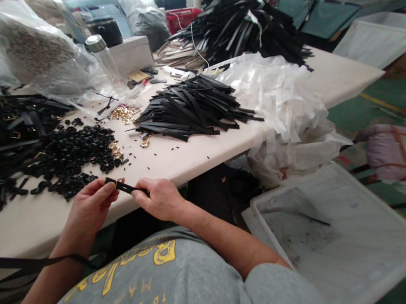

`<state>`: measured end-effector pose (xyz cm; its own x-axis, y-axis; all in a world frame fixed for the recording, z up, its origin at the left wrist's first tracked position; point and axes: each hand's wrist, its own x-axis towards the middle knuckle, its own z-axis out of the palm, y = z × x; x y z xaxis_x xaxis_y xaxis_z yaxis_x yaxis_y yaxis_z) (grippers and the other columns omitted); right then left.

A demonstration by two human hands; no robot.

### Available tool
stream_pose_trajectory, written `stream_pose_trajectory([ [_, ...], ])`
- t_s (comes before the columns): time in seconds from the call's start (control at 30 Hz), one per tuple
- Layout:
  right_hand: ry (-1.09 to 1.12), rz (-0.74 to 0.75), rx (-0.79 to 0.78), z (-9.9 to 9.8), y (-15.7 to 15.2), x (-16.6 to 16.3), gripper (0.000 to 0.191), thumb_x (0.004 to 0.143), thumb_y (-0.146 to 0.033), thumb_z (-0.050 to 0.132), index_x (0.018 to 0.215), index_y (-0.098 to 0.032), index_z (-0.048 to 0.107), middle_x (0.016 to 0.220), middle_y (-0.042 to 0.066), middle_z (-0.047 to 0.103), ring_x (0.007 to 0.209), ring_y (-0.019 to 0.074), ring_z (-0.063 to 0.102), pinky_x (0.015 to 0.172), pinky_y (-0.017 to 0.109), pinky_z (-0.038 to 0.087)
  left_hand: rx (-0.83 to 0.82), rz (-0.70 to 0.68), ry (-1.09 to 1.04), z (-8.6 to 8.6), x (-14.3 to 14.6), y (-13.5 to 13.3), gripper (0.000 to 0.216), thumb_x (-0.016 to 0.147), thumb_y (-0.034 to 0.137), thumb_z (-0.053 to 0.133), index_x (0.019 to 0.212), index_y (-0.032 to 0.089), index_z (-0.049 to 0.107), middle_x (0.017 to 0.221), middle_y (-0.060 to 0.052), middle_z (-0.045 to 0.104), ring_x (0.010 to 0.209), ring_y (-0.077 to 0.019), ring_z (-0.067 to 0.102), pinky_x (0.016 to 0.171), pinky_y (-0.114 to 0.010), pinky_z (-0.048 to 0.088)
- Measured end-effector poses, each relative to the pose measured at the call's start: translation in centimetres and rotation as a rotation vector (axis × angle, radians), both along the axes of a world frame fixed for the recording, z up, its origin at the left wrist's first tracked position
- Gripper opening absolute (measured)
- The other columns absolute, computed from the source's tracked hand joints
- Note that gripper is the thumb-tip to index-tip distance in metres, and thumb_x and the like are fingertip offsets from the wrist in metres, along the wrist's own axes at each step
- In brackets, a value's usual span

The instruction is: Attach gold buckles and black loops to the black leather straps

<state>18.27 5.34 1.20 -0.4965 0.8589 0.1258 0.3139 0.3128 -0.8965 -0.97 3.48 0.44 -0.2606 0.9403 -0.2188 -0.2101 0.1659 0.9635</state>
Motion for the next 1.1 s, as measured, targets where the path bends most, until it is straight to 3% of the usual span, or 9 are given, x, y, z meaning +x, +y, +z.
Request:
stream_pose_trajectory([
  [0.13,-0.011,0.029,0.010,-0.1,-0.4,-0.4,0.016,0.092,-0.017,0.055,0.077,-0.017,0.058,0.064,-0.003,0.055,0.059,0.0099,0.046,0.060,0.022,0.032,-0.062,-0.063,-0.023,0.3,-0.2,-0.6,0.030,0.055,0.032,0.089,0.071,0.016,0.070,0.060,0.002,0.064,0.053,-0.0086,0.055,0.054,-0.020,0.046],
  [0.33,-0.050,0.044,0.132,-0.7,-0.4,-1.3,0.015,0.092,-0.016,0.056,0.077,-0.017,0.057,0.070,-0.001,0.056,0.065,0.0117,0.048,0.063,0.023,0.034,-0.098,-0.145,-0.010,-0.7,0.3,-0.9,0.029,0.054,0.028,0.090,0.071,0.014,0.071,0.063,0.000,0.066,0.055,-0.0086,0.054,0.054,-0.019,0.044],
  [0.47,0.027,0.107,-0.034,-1.1,-0.6,-1.2,0.014,0.094,-0.015,0.053,0.081,-0.017,0.056,0.068,-0.004,0.056,0.057,0.0082,0.050,0.059,0.020,0.038,-0.117,-0.206,-0.070,-0.6,0.4,-0.9,0.031,0.052,0.030,0.090,0.066,0.015,0.068,0.057,0.002,0.060,0.050,-0.0083,0.049,0.050,-0.020,0.041],
  [0.6,0.088,0.196,-0.179,-0.9,-0.7,-0.8,0.014,0.097,-0.016,0.049,0.086,-0.016,0.058,0.073,-0.003,0.060,0.053,0.0060,0.053,0.056,0.018,0.040,-0.082,-0.288,-0.046,-0.4,0.0,-1.3,0.026,0.061,0.031,0.087,0.065,0.016,0.066,0.055,0.002,0.056,0.052,-0.0089,0.050,0.054,-0.020,0.042],
  [0.83,0.159,0.247,-0.078,0.3,-0.8,-0.3,0.019,0.096,-0.023,0.051,0.080,-0.016,0.059,0.068,-0.002,0.058,0.061,0.0090,0.052,0.058,0.018,0.040,0.019,-0.234,-0.078,0.1,0.0,-2.4,0.027,0.066,0.038,0.085,0.067,0.017,0.068,0.063,-0.001,0.060,0.055,-0.0107,0.052,0.054,-0.022,0.045],
  [1.0,0.156,0.197,-0.013,0.2,-1.0,-0.3,0.016,0.092,-0.026,0.055,0.083,-0.016,0.065,0.072,0.000,0.063,0.062,0.0101,0.053,0.060,0.019,0.042,-0.010,-0.041,-0.085,-0.7,1.4,-3.0,0.031,0.062,0.040,0.086,0.071,0.018,0.067,0.062,0.001,0.060,0.054,-0.0108,0.052,0.054,-0.022,0.046],
  [1.1,0.129,0.187,0.024,0.1,-1.0,-0.3,0.019,0.093,-0.029,0.055,0.084,-0.017,0.067,0.075,0.001,0.066,0.065,0.0111,0.056,0.063,0.020,0.043,0.012,0.004,0.013,-1.2,1.9,-3.0,0.029,0.065,0.041,0.085,0.073,0.019,0.067,0.059,0.002,0.059,0.052,-0.0110,0.052,0.053,-0.022,0.046],
])
